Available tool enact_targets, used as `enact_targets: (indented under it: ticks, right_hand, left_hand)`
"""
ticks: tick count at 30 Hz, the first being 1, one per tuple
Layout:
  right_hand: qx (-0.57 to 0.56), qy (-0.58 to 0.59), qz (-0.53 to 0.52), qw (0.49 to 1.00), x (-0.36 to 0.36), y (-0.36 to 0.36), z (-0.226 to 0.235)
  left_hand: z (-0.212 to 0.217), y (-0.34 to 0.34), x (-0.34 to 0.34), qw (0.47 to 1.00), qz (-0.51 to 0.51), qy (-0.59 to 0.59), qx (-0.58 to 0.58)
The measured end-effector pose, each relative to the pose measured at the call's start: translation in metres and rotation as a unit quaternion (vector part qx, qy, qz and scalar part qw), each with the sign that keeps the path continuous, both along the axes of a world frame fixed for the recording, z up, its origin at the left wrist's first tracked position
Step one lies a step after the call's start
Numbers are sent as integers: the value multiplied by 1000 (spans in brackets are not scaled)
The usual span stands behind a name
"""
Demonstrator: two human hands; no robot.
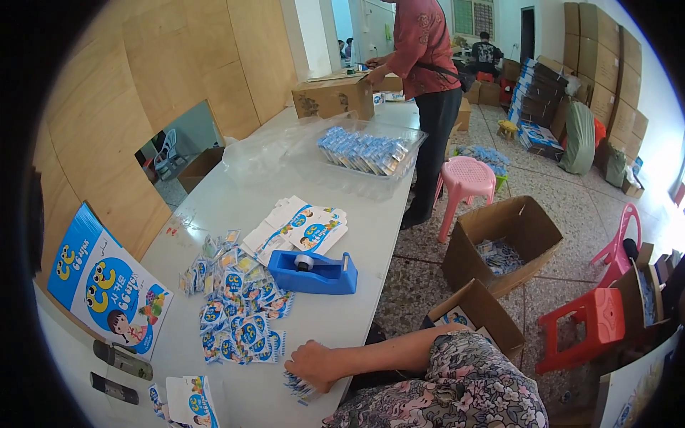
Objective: Packaging sticker packets into small white boxes and sealing them with tape.
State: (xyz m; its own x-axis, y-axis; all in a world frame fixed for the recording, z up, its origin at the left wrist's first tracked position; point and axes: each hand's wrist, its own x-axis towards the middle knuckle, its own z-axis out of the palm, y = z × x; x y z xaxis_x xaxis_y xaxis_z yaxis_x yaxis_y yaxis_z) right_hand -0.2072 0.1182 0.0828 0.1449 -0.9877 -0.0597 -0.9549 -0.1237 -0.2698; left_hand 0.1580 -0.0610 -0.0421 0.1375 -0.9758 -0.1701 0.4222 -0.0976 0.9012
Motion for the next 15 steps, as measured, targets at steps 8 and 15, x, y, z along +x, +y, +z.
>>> enact_targets:
  ticks: [8, 15]
  right_hand:
    - [-48, -59, -7, 997, -1, 1, -8]
    - [-23, -63, -9, 998, -1, 0, -2]
  left_hand:
    - [-14, -8, 4, 953, -148, -182, -190]
    - [11, -14, -4, 931, -159, -259, -201]
